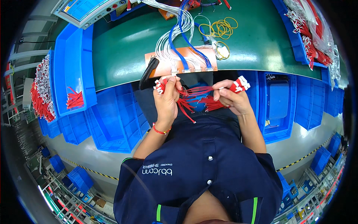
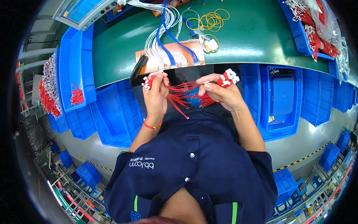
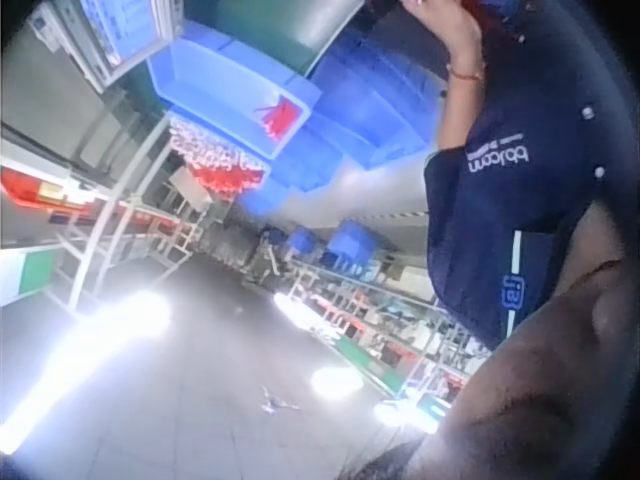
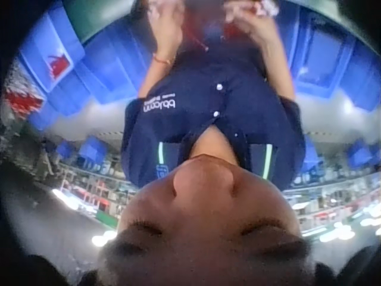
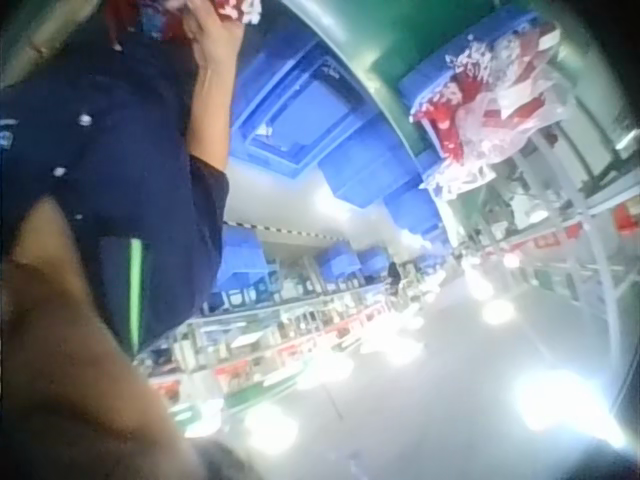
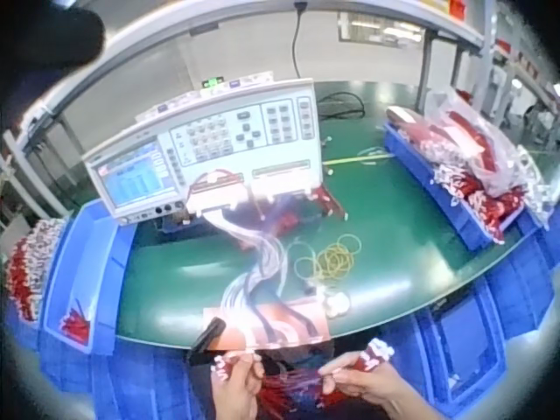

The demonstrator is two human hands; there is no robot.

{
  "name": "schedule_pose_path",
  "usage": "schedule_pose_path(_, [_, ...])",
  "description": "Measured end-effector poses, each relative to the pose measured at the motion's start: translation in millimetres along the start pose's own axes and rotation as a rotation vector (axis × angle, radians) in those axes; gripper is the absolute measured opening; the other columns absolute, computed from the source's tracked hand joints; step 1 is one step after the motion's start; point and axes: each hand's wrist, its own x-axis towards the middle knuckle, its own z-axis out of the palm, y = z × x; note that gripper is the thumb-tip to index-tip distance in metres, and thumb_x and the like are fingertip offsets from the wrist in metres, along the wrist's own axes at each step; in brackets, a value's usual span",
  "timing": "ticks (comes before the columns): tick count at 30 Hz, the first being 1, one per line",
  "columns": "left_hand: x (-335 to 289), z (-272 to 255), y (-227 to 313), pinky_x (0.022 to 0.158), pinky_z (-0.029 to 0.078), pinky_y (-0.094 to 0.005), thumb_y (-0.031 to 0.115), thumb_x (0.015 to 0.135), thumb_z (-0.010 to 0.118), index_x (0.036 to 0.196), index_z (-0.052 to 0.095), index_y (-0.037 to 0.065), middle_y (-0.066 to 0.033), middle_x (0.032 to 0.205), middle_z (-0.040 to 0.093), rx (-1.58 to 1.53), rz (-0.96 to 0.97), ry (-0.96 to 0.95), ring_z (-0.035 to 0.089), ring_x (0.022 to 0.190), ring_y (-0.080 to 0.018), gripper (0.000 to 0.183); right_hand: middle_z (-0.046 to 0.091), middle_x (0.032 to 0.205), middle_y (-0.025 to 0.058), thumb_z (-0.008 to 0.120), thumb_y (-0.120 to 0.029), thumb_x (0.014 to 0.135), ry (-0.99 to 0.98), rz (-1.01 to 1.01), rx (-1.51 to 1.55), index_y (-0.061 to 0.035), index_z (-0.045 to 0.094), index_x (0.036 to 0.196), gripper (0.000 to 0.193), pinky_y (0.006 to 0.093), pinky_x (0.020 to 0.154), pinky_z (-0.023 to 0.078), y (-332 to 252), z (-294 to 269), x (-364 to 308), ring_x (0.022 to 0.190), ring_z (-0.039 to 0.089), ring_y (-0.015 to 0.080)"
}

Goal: The person holds and separates bundles of red and white wires with both hands, repeatedly gathering and releasing them on a green workbench. The person keeps the wires in hand throughout the clip without placing them into a container or attaching them to a device.

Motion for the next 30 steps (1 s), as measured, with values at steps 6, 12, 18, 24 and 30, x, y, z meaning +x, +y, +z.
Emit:
schedule_pose_path(6, [1, 1, 4, 0.041, 0.018, -0.0206, 0.013, 0.100, 0.059, 0.098, 0.068, -0.001, -0.0020, 0.072, 0.061, 0.036, 0.002, 0.035, 0.030, 0.045, 0.0010, 0.016, 0.064, 0.071, 0.0025, 0.069, -0.020, 0.094, 0.101, 0.058, -0.151, 0.0025, 0.071, 0.110, 0.027, 0.0217, 0.049, 0.032, -2, 21, 9, 0.056, 0.046, 0.0033])
schedule_pose_path(12, [0, -1, 5, 0.042, 0.018, -0.0206, 0.014, 0.100, 0.059, 0.098, 0.069, 0.000, -0.0016, 0.073, 0.062, 0.030, -0.006, 0.031, 0.029, 0.045, 0.0011, 0.017, 0.057, 0.070, -0.0034, 0.069, -0.021, 0.095, 0.153, 0.065, -0.205, 0.0002, 0.075, 0.103, 0.023, 0.0217, 0.050, 0.029, 0, 23, 12, 0.057, 0.042, 0.0028])
schedule_pose_path(18, [-2, 3, 5, 0.043, 0.020, -0.0204, 0.016, 0.101, 0.058, 0.104, 0.069, -0.001, -0.0039, 0.078, 0.065, -0.042, -0.038, 0.035, 0.028, 0.044, 0.0000, 0.021, 0.054, 0.071, -0.0048, 0.066, -0.020, 0.096, 0.184, 0.052, -0.233, -0.0008, 0.075, 0.101, 0.022, 0.0211, 0.047, 0.025, -2, 28, 15, 0.053, 0.036, 0.0012])
schedule_pose_path(24, [1, -5, 12, 0.042, 0.023, -0.0198, 0.017, 0.103, 0.055, 0.111, 0.066, -0.004, -0.0068, 0.089, 0.068, -0.075, -0.118, -0.066, 0.029, 0.045, -0.0008, 0.026, 0.040, 0.054, -0.0101, 0.065, -0.020, 0.096, 0.403, -0.058, -0.312, 0.0016, 0.074, 0.099, 0.023, 0.0227, 0.046, 0.018, 2, 36, 29, 0.047, 0.027, 0.0003])
schedule_pose_path(30, [4, -6, 24, 0.043, 0.024, -0.0191, 0.021, 0.103, 0.055, 0.112, 0.067, -0.005, -0.0090, 0.094, 0.071, 0.075, -0.141, -0.141, 0.029, 0.047, 0.0004, 0.029, 0.039, 0.052, -0.0120, 0.065, -0.017, 0.097, 0.448, -0.133, -0.357, 0.0021, 0.074, 0.098, 0.021, 0.0232, 0.046, 0.017, 10, 30, 35, 0.046, 0.026, 0.0000])
